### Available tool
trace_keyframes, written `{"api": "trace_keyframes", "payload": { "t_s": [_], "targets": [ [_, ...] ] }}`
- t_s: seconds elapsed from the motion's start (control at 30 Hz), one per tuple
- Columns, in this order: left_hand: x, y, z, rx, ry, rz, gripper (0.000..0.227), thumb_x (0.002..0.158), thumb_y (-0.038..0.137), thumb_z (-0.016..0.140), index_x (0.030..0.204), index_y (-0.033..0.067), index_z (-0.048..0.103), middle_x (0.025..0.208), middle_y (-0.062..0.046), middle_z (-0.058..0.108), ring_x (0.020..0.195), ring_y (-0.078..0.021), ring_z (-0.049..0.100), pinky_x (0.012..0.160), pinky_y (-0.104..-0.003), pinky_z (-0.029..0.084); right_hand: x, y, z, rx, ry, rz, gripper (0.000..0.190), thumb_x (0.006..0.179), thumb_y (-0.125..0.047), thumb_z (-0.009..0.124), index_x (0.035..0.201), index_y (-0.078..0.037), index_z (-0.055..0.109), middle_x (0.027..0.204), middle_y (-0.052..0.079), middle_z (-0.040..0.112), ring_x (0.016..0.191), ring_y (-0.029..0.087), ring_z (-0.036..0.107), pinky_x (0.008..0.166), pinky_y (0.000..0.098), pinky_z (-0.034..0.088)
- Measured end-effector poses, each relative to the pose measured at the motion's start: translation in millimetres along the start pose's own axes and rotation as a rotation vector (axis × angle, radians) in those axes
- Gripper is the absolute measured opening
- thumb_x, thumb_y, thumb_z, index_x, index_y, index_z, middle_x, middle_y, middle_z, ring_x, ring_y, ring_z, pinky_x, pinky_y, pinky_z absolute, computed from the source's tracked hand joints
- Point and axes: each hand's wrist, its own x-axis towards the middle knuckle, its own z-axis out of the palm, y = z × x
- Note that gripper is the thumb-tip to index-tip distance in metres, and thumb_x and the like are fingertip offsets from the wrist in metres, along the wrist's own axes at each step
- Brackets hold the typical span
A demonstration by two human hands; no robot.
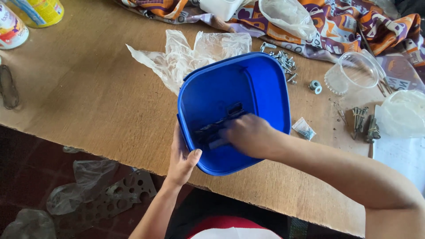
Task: Sorting and organizing various metal hardware items like screws, bolts, and washers into a blue bucket and a glass jar on a workbench.
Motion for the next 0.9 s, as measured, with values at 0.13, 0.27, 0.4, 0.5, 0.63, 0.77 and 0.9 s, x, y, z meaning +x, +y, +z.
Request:
{"api": "trace_keyframes", "payload": {
  "t_s": [0.13, 0.27, 0.4, 0.5, 0.63, 0.77, 0.9],
  "targets": [
    [-1, -4, -3, -0.001, 0.008, -0.003, 0.105, 0.081, 0.046, 0.074, 0.164, 0.0103, 0.019, 0.151, -0.023, 0.047, 0.137, -0.0363, 0.050, 0.112, -0.051, 0.047, 11, -10, -12, -0.017, -0.011, -0.065, 0.009, 0.087, -0.018, 0.071, 0.090, -0.022, 0.078, 0.082, 0.001, 0.074, 0.067, 0.024, 0.074, 0.059, 0.0350, 0.059],
    [2, 2, -1, -0.003, -0.001, 0.013, 0.104, 0.083, 0.047, 0.074, 0.164, 0.0108, 0.020, 0.149, -0.022, 0.049, 0.136, -0.0352, 0.050, 0.112, -0.052, 0.047, 7, -5, 7, -0.071, 0.127, -0.098, 0.006, 0.087, -0.025, 0.073, 0.089, -0.022, 0.078, 0.080, 0.001, 0.073, 0.064, 0.024, 0.074, 0.058, 0.0362, 0.059],
    [3, 8, 0, -0.036, 0.007, 0.027, 0.104, 0.083, 0.043, 0.074, 0.163, 0.0080, 0.019, 0.149, -0.024, 0.048, 0.136, -0.0366, 0.050, 0.113, -0.053, 0.046, -29, 13, -50, 0.006, 0.086, -0.054, 0.006, 0.078, -0.019, 0.076, 0.075, -0.025, 0.078, 0.070, 0.000, 0.073, 0.062, 0.026, 0.074, 0.057, 0.0400, 0.059],
    [2, 25, 5, -0.040, -0.039, -0.029, 0.099, 0.092, 0.058, 0.070, 0.161, 0.0092, 0.017, 0.153, -0.022, 0.044, 0.140, -0.0368, 0.050, 0.115, -0.055, 0.049, -73, 32, -109, 0.337, 0.432, 0.032, 0.018, 0.090, -0.025, 0.076, 0.108, -0.020, 0.077, 0.106, -0.003, 0.079, 0.091, 0.016, 0.075, 0.075, 0.0322, 0.054],
    [4, 27, 5, -0.084, -0.066, -0.032, 0.099, 0.093, 0.055, 0.071, 0.161, 0.0102, 0.016, 0.156, -0.021, 0.040, 0.143, -0.0371, 0.047, 0.117, -0.056, 0.049, -136, 94, -57, 0.408, 0.588, 0.443, 0.017, 0.092, -0.001, 0.079, 0.108, 0.003, 0.073, 0.102, 0.014, 0.073, 0.088, 0.023, 0.067, 0.081, 0.0332, 0.050],
    [0, 17, 1, -0.047, -0.052, -0.031, 0.099, 0.094, 0.051, 0.069, 0.162, 0.0086, 0.011, 0.158, -0.021, 0.038, 0.144, -0.0363, 0.046, 0.117, -0.055, 0.048, -139, 104, -18, 0.239, 0.168, 0.819, 0.020, 0.089, -0.038, 0.075, 0.102, -0.024, 0.079, 0.084, 0.000, 0.078, 0.076, 0.018, 0.072, 0.068, 0.0341, 0.051],
    [0, 17, 1, -0.032, -0.046, -0.040, 0.096, 0.093, 0.052, 0.069, 0.161, 0.0080, 0.016, 0.153, -0.022, 0.044, 0.140, -0.0375, 0.051, 0.114, -0.057, 0.052, -134, 114, 21, 0.203, 0.019, 0.836, 0.014, 0.088, -0.033, 0.072, 0.084, -0.020, 0.071, 0.075, 0.004, 0.074, 0.073, 0.026, 0.070, 0.069, 0.0410, 0.050]
  ]
}}
